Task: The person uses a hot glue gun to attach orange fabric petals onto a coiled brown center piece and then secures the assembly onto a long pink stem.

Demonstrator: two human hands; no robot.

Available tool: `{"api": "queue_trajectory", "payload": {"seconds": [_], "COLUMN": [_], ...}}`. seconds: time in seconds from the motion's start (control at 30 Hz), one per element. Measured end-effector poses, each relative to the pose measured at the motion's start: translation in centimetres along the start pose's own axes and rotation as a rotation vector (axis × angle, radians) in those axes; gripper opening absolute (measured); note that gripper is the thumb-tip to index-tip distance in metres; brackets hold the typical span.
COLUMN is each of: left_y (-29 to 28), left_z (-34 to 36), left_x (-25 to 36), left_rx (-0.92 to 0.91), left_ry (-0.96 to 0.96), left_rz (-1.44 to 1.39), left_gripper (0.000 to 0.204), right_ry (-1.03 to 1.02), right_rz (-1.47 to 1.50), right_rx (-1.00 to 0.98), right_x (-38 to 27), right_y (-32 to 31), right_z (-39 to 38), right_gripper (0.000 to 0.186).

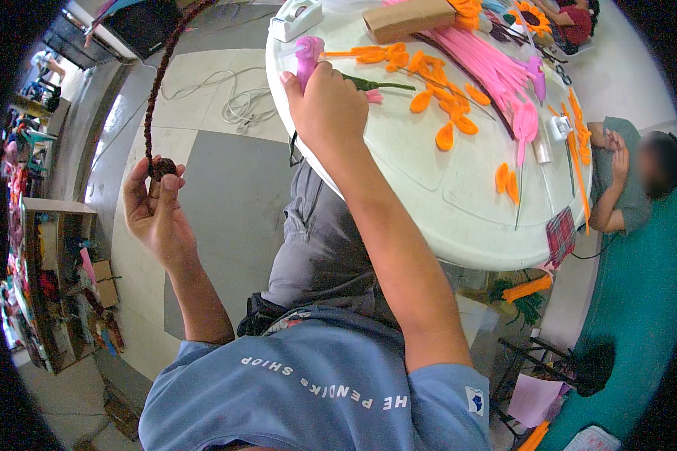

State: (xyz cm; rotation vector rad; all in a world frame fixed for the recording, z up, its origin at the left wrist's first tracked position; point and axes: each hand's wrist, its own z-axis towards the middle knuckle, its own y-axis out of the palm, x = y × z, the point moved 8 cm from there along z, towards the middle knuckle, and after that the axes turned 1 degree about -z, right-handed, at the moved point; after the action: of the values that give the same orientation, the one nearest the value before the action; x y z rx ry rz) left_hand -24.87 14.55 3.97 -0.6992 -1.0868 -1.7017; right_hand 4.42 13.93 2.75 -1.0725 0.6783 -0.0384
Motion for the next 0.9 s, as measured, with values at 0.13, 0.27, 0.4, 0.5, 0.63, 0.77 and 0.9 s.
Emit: {"api": "queue_trajectory", "payload": {"seconds": [0.13, 0.27, 0.4, 0.5, 0.63, 0.77, 0.9], "left_y": [0.2, 0.5, 0.8, 1.7, 6.2, 13.4, 17.0], "left_z": [-0.3, -0.3, -0.2, -0.4, -1.8, -4.4, -6.9], "left_x": [0.0, 0.0, 0.7, 1.3, 1.9, 1.4, 0.5], "left_rx": [-0.024, -0.027, -0.004, -0.018, -0.223, -0.517, -0.695], "left_ry": [-0.007, -0.004, 0.034, 0.029, 0.070, 0.017, -0.078], "left_rz": [0.014, -0.013, -0.040, -0.016, -0.004, -0.033, -0.075], "left_gripper": [0.039, 0.040, 0.040, 0.041, 0.040, 0.038, 0.040], "right_ry": [0.000, 0.024, -0.049, -0.208, -0.451, -0.740, -0.607], "right_rz": [0.022, 0.109, 0.062, 0.118, 0.281, -0.347, -0.473], "right_rx": [0.017, -0.036, 0.104, 0.396, 0.767, 0.433, 0.283], "right_x": [0.1, 0.0, 0.2, 1.0, 1.5, -2.5, -1.5], "right_y": [-0.4, -1.2, -4.8, -12.0, -22.8, -26.0, -22.9], "right_z": [-0.3, -0.6, -3.0, -5.3, -10.2, -10.4, -9.7], "right_gripper": [0.054, 0.056, 0.055, 0.046, 0.029, 0.025, 0.023]}}
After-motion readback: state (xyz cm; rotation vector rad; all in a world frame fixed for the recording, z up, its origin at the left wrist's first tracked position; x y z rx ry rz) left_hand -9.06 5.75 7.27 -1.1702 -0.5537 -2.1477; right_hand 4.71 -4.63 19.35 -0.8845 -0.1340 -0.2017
